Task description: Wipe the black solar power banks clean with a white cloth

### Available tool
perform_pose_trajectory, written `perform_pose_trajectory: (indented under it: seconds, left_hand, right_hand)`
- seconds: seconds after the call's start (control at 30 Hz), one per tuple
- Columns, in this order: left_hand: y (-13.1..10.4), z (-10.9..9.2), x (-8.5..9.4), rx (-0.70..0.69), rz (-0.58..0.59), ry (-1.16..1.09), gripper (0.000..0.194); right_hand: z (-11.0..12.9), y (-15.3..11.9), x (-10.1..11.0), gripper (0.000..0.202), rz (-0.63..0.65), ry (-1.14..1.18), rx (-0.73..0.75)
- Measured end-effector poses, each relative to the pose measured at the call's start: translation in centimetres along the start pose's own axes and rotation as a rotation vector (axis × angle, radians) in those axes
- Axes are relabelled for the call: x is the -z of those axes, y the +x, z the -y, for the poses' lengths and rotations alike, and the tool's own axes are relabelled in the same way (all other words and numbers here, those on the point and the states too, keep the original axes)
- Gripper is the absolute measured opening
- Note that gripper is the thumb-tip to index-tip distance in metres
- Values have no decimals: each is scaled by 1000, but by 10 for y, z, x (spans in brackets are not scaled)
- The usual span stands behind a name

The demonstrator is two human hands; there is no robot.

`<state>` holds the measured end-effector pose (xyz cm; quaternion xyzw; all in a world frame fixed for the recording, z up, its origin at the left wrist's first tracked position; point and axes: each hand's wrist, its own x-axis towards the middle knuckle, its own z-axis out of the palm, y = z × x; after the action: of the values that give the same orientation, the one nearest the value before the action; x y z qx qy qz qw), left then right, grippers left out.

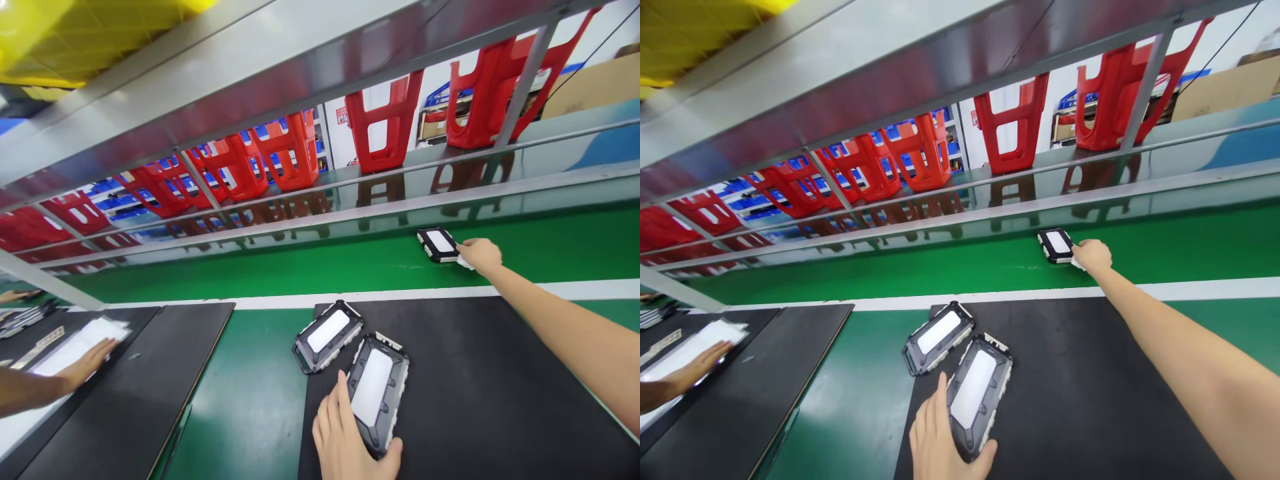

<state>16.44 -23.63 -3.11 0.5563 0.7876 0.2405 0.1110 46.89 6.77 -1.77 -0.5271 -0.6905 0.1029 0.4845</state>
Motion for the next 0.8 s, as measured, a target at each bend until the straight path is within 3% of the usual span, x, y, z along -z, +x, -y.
perform_pose_trajectory:
  seconds: [0.13,0.27,0.37,0.5,0.57,0.67,0.73,0.8]
  left_hand:
    - [-1,5,-2,-65,-69,-117,84]
    - [-4,4,8,-95,-46,-229,85]
    - [-6,1,24,-143,22,-300,91]
    - [-1,-4,61,-304,147,-316,100]
    - [7,-6,83,-418,242,-280,104]
    - [23,-6,108,-540,323,-299,109]
    - [31,-8,109,-551,203,-496,111]
    - [33,-17,97,-513,49,-846,113]
  right_hand:
    - [32,-20,-13,20,180,102,-288]
    - [90,-79,-34,24,547,287,-455]
    - [134,-122,-34,32,777,501,-503]
    - [170,-148,-16,44,951,838,-582]
    - [181,-154,-5,45,958,985,-650]
    - [196,-163,11,37,811,1155,-742]
    - [206,-171,22,30,658,1237,-790]
    - [217,-179,30,27,517,1294,-830]
